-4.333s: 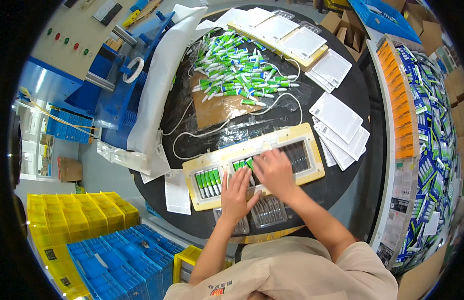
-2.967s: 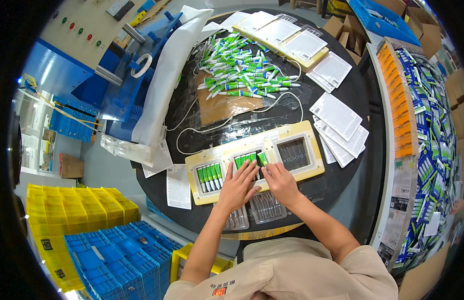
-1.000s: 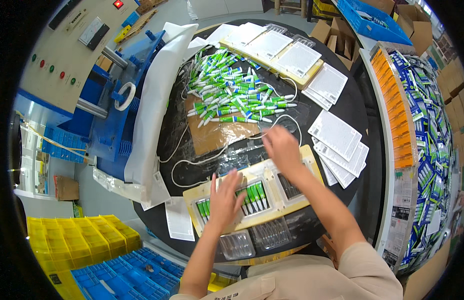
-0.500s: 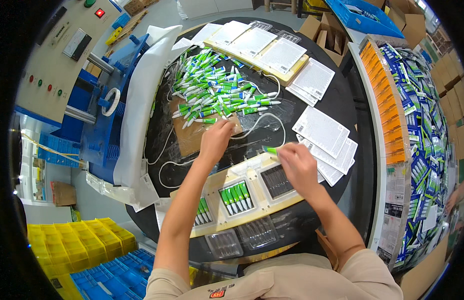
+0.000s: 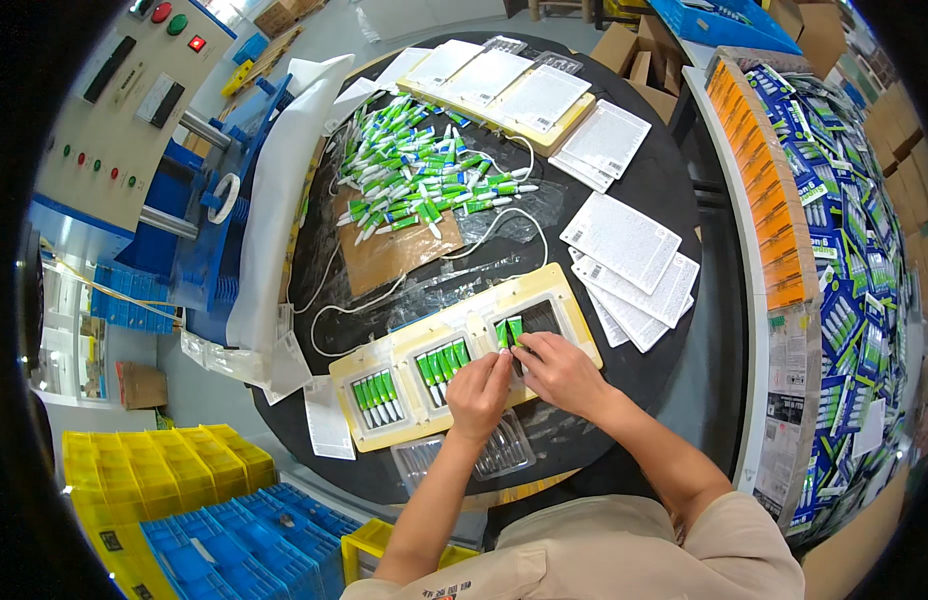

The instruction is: The person assembles small green and white cylindrical components into a multi-slot wooden jig. They place the components into the jig, cover them with white paper sheets, and then remove the sheets to reveal the arranged components. The process is repeated multiple times.

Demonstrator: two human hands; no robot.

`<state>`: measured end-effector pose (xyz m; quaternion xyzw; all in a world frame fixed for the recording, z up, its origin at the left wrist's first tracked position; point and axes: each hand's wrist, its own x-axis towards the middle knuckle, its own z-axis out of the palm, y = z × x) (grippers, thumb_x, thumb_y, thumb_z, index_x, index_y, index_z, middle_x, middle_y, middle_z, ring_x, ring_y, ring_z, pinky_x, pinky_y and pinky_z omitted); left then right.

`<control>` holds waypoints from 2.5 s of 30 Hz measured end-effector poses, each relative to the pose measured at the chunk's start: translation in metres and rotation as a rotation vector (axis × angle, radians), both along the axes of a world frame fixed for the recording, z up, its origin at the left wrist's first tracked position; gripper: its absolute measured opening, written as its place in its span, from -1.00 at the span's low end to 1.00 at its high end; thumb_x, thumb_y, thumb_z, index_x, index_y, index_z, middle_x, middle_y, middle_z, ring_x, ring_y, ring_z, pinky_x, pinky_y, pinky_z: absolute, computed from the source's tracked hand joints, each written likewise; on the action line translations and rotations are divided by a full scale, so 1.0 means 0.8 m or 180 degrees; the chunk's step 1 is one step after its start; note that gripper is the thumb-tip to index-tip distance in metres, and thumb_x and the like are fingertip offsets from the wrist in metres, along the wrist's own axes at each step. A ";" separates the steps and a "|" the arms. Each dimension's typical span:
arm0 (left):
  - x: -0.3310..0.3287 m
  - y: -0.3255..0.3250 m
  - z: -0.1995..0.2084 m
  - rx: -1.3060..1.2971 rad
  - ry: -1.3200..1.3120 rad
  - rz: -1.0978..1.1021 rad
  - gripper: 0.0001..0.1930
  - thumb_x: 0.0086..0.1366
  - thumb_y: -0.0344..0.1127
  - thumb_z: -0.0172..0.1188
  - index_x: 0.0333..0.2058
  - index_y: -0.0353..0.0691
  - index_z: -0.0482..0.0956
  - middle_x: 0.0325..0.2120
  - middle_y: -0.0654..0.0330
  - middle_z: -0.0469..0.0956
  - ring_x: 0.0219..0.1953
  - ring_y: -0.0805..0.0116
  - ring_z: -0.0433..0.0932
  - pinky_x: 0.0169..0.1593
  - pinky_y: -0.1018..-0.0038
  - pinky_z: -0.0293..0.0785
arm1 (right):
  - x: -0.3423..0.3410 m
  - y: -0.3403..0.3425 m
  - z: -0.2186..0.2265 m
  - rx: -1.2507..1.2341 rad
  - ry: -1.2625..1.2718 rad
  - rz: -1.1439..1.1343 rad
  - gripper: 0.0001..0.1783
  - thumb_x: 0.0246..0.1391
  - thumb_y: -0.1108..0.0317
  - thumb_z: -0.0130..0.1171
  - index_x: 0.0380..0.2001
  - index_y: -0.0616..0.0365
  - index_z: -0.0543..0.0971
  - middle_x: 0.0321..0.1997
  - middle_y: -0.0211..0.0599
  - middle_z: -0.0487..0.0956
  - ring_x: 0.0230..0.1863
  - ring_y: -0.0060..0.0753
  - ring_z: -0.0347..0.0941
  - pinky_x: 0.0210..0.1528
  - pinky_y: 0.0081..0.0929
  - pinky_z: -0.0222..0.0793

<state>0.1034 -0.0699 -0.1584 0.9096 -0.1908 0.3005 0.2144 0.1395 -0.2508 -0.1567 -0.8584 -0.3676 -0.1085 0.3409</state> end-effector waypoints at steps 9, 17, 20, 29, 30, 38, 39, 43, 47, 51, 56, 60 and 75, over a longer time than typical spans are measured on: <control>-0.007 -0.006 0.003 -0.0025 0.0697 -0.0034 -0.61 0.15 -0.21 0.40 -0.07 -0.25 0.65 -0.11 0.15 0.61 -0.03 0.19 0.57 0.18 0.15 0.38 | 0.020 -0.017 0.015 -0.0186 0.0446 0.0400 -0.65 -0.03 0.42 0.28 -0.11 0.23 0.64 0.17 -0.15 0.55 0.16 -0.05 0.48 0.37 0.00 0.27; 0.085 0.057 0.013 0.0137 0.0301 -0.0258 -0.66 0.15 -0.32 0.37 -0.08 -0.21 0.61 -0.19 0.18 0.65 -0.12 0.16 0.61 0.18 0.10 0.38 | 0.256 0.010 0.042 0.0035 0.0335 -0.0999 -0.81 0.05 0.41 0.28 -0.23 0.17 0.68 -0.21 -0.15 0.63 -0.11 -0.02 0.57 -0.04 -0.18 0.49; 0.197 0.094 0.008 -0.0283 0.0536 0.0956 -0.75 0.26 -0.31 0.31 -0.13 -0.28 0.59 -0.26 0.02 0.61 -0.18 -0.08 0.59 -0.12 0.14 0.50 | 0.321 0.048 0.006 -0.1063 0.0328 -0.0641 -0.83 -0.06 0.36 0.36 -0.38 0.19 0.68 -0.22 -0.11 0.63 -0.09 -0.01 0.57 -0.09 -0.12 0.52; 0.310 0.119 -0.003 -0.0109 0.2149 0.1670 -0.68 0.25 -0.07 0.30 -0.31 -0.27 0.66 -0.31 -0.04 0.66 -0.19 -0.08 0.64 -0.15 0.08 0.54 | 0.224 0.002 0.026 -0.0254 -0.0384 -0.1317 -0.86 0.07 0.36 0.29 -0.32 0.16 0.61 -0.27 -0.23 0.55 -0.14 -0.11 0.49 -0.15 -0.21 0.47; 0.296 0.113 -0.001 -0.0153 0.2014 0.1681 -0.70 0.28 -0.13 0.26 -0.28 -0.29 0.64 -0.32 -0.07 0.64 -0.20 -0.11 0.63 -0.16 0.06 0.53 | 0.192 -0.011 0.034 0.0018 -0.0321 -0.1421 -0.87 0.07 0.39 0.29 -0.31 0.16 0.62 -0.28 -0.23 0.55 -0.17 -0.11 0.49 -0.17 -0.23 0.47; 0.138 0.067 0.017 -0.0728 0.0980 0.1566 -0.82 0.43 -0.32 0.12 -0.10 -0.28 0.55 -0.16 0.05 0.53 -0.19 0.08 0.59 -0.15 0.23 0.50 | 0.001 -0.049 0.022 0.0595 0.0154 -0.1269 -0.79 -0.02 0.56 0.35 -0.25 0.23 0.66 -0.35 -0.23 0.56 -0.31 -0.14 0.51 -0.28 -0.26 0.46; 0.130 0.066 0.017 -0.0651 0.1037 0.1503 -0.80 0.42 -0.31 0.13 -0.09 -0.27 0.54 -0.13 0.03 0.52 -0.17 0.01 0.58 -0.13 0.18 0.49 | -0.004 -0.044 0.018 0.0567 0.0079 -0.1248 -0.79 -0.02 0.56 0.35 -0.24 0.23 0.66 -0.35 -0.23 0.56 -0.31 -0.14 0.51 -0.28 -0.26 0.46; 0.133 0.066 0.013 -0.0758 0.1328 0.1267 -0.80 0.37 -0.25 0.22 -0.16 -0.24 0.60 -0.24 0.10 0.57 -0.25 0.11 0.61 -0.18 0.24 0.51 | -0.006 -0.018 0.001 0.0412 -0.0229 -0.1106 -0.77 -0.06 0.55 0.35 -0.25 0.23 0.65 -0.32 -0.28 0.55 -0.30 -0.19 0.50 -0.26 -0.28 0.44; 0.146 0.053 0.012 -0.0830 0.1558 0.1097 -0.80 0.34 -0.22 0.26 -0.21 -0.23 0.63 -0.36 0.15 0.59 -0.30 0.22 0.62 -0.21 0.30 0.52 | -0.010 0.000 -0.006 0.0058 -0.0256 -0.1222 -0.76 -0.07 0.47 0.39 -0.25 0.19 0.67 -0.31 -0.34 0.58 -0.27 -0.24 0.49 -0.21 -0.29 0.36; 0.147 0.037 0.027 -0.0960 0.1530 0.0860 -0.79 0.33 -0.24 0.27 -0.16 -0.23 0.63 -0.23 0.10 0.60 -0.27 0.13 0.63 -0.19 0.25 0.53 | -0.007 0.001 0.004 0.0025 -0.0149 -0.1307 -0.75 -0.07 0.42 0.41 -0.25 0.17 0.67 -0.31 -0.36 0.59 -0.24 -0.24 0.50 -0.19 -0.28 0.35; 0.063 0.022 0.040 -0.0468 0.1236 -0.0115 -0.65 0.31 -0.29 0.27 0.04 -0.25 0.59 0.04 0.04 0.58 0.04 0.08 0.61 0.14 0.19 0.49 | 0.014 -0.008 0.027 0.0007 0.0327 -0.1329 -0.74 -0.05 0.37 0.41 -0.24 0.16 0.67 -0.34 -0.30 0.59 -0.26 -0.18 0.52 -0.24 -0.28 0.38; 0.012 0.006 0.017 0.0605 0.1448 -0.0611 -0.49 0.35 -0.20 0.23 0.21 -0.30 0.46 0.28 0.10 0.42 0.35 0.20 0.36 0.44 0.04 0.14 | 0.017 -0.002 0.022 -0.0642 0.0633 -0.0975 -0.71 -0.03 0.37 0.39 -0.19 0.16 0.64 -0.35 -0.24 0.55 -0.27 -0.13 0.52 -0.25 -0.24 0.43; -0.005 0.001 0.021 0.0827 0.1674 -0.0793 -0.28 0.33 -0.04 0.23 0.38 -0.19 0.25 0.42 0.18 0.22 0.46 0.23 0.17 0.49 -0.08 -0.10 | 0.173 0.055 0.019 -0.0160 -0.0157 -0.0150 -0.84 -0.02 0.55 0.17 -0.30 0.25 0.60 -0.16 -0.14 0.53 -0.05 -0.02 0.52 -0.08 -0.22 0.52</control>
